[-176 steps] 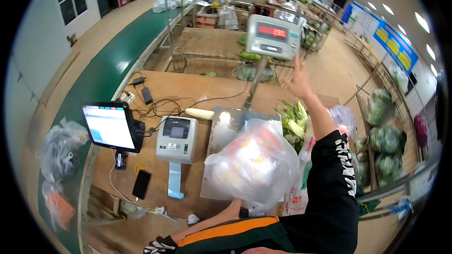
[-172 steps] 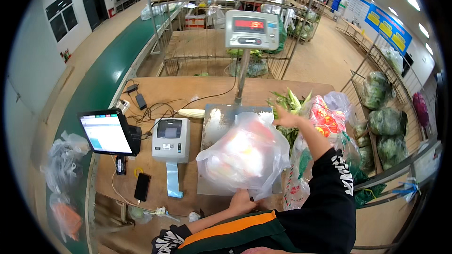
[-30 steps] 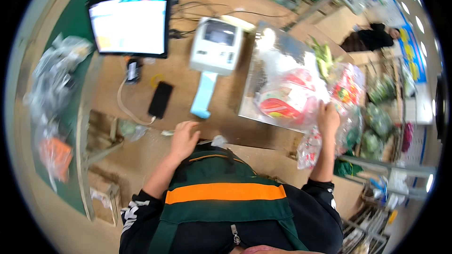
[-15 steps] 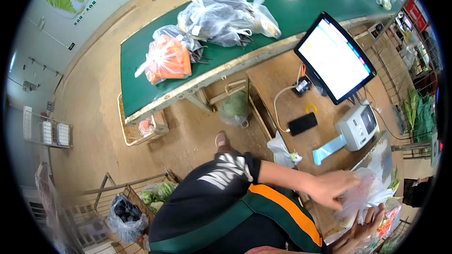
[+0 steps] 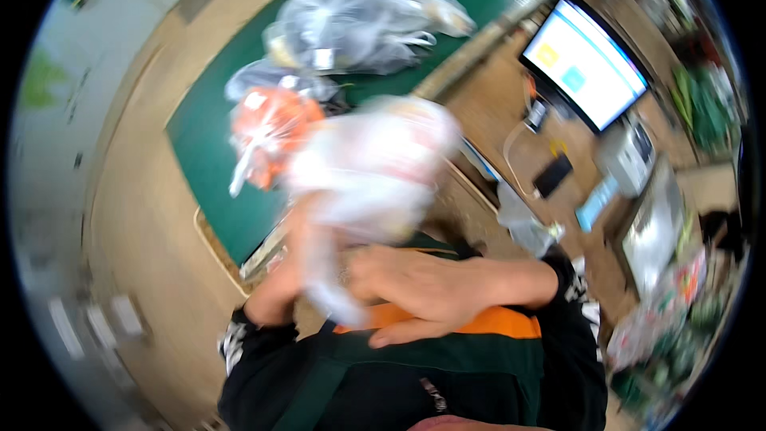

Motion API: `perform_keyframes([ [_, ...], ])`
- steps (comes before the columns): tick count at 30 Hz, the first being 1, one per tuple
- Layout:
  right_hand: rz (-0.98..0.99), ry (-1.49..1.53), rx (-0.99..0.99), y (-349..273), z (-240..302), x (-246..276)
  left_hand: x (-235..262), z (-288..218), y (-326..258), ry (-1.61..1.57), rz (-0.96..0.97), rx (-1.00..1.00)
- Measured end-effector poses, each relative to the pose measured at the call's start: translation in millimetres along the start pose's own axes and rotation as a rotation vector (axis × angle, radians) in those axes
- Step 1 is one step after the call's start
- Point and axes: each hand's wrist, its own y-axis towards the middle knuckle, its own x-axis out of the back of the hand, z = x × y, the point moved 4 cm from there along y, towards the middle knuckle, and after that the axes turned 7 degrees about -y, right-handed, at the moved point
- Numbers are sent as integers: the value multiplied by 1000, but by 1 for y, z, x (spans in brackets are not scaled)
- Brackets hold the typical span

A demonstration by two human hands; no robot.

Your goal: The person packs various vegetables and packaged items into plastic bags at a checkout counter. They place items into bags, weigh them on a scale, and use a touchscreen to record the transaction. The person ties the bags and places them on the counter.

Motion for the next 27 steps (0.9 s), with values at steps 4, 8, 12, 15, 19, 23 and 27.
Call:
perform_keyframes([
  [4,-357,-257,-395,-32,-86,16,154,95,-55,143,-755,141],
  [8,-561,-391,-1108,-206,-218,-27,237,157,-110,206,-1491,460],
  [12,-699,-78,-1725,-434,-295,-109,285,283,-140,474,-1602,572],
  [15,-1018,145,-1993,-529,-285,-108,279,362,-151,625,-1617,818],
  [19,-1560,-40,-2091,-561,-278,-63,299,427,-189,532,-1569,1079],
  [23,-1586,-413,-2276,-608,-275,-53,297,433,-187,-194,-1461,956],
  [27,-1722,-185,-2365,-681,-273,-68,278,403,-202,154,-1196,1102],
])
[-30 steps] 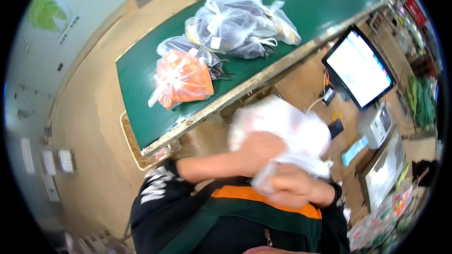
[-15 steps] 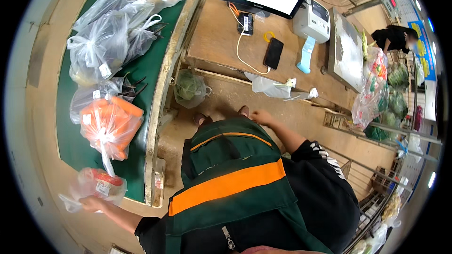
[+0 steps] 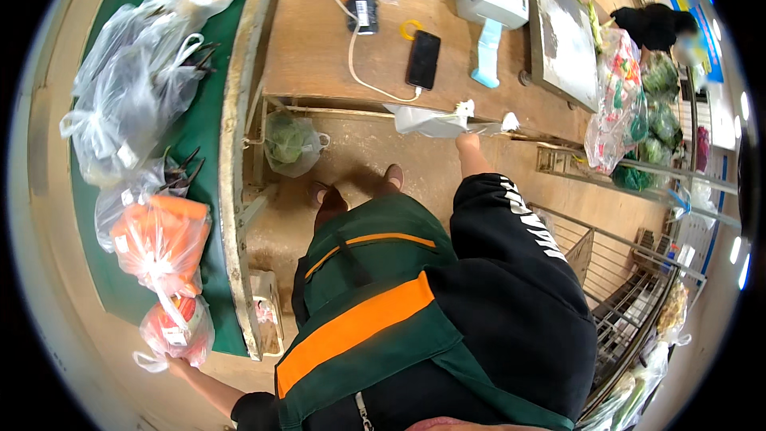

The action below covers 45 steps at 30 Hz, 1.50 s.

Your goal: The person packs various vegetables and packaged items into plastic bags at a checkout counter. They place items into bags, weigh them on a scale, and use a touchscreen to record the transaction. The person ties the bags and places them on the counter.

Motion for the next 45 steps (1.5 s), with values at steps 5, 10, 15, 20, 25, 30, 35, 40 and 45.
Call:
perform_keyframes([
  [5,-736,138,-229,0,-20,41,-17,-74,-116,218,-486,-379],
  [10,-410,-67,352,53,-52,60,-86,-151,-373,-149,372,-913],
  [15,-53,-505,668,6,-143,14,-207,-138,-663,-61,1304,-1074],
  [20,688,-492,700,-46,-235,3,-223,-128,-943,296,1983,-1704],
  [25,419,-58,788,-57,-216,202,-207,-58,-1101,277,2119,-2357],
  [30,43,-25,721,-73,-221,380,-164,-29,-1189,308,2286,-2306],
  [35,-29,617,441,-84,-260,457,-130,-65,-1248,490,2697,-1537],
  [40,183,872,565,-69,-229,434,-105,-76,-1282,290,2935,-1803],
  [45,-613,338,551,5,-251,514,-213,-162,-1343,646,2610,-865],
])
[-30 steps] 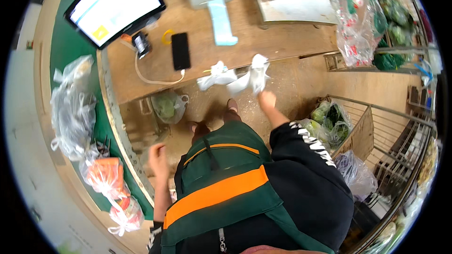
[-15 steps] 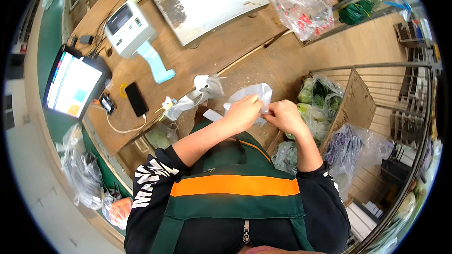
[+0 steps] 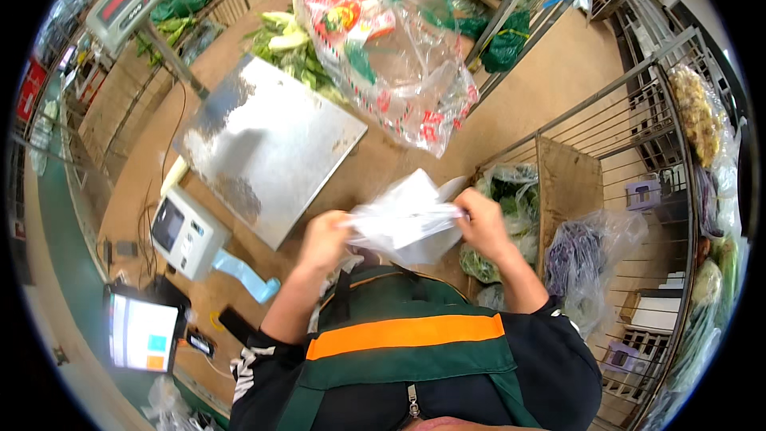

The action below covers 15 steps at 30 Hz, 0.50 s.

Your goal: The person packs various vegetables and packaged items into plastic bags at a checkout counter. They place items into bags, weigh them on a scale, and use a touchscreen to record the transaction. The person ties the bags and places them on the counter.

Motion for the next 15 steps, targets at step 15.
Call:
perform_keyframes([
  [15,-285,-58,709,243,71,-46,18,-212,-11,1004,-326,-479],
])
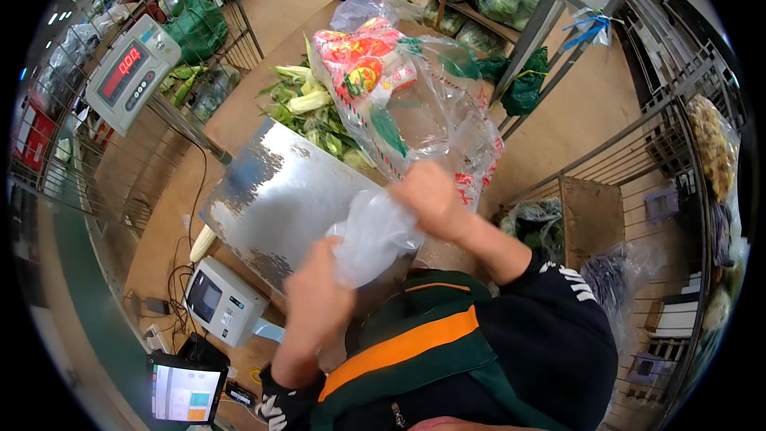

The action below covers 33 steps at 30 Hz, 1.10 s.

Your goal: The person packs various vegetables and packaged items into plastic bags at a checkout counter. They place items into bags, weigh them on a scale, and use a touchscreen to record the transaction. The person ties the bags and places them on the counter.

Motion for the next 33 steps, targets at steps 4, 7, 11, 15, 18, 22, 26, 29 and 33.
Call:
perform_keyframes([
  [4,-178,58,-112,48,-71,18,84,108,1,439,-412,22],
  [7,199,634,-295,44,-120,-33,101,125,-43,304,-776,275],
  [11,205,1176,-1257,-28,-274,-197,61,127,-79,385,-982,507],
  [15,241,817,-1675,-92,-404,-322,12,146,-83,361,-875,628],
  [18,-173,1190,-1884,-72,-413,-378,-4,118,-75,502,-722,627],
  [22,-432,1259,-1839,-106,-429,-421,-8,116,-66,247,-637,615],
  [26,-227,1101,-1748,-120,-340,-368,-34,106,-96,-260,-1019,694],
  [29,79,1369,-1564,-127,-300,-322,-44,99,-86,-271,-1057,636],
  [33,379,1040,-1174,-101,-276,-316,-44,102,-71,-192,-827,737],
])
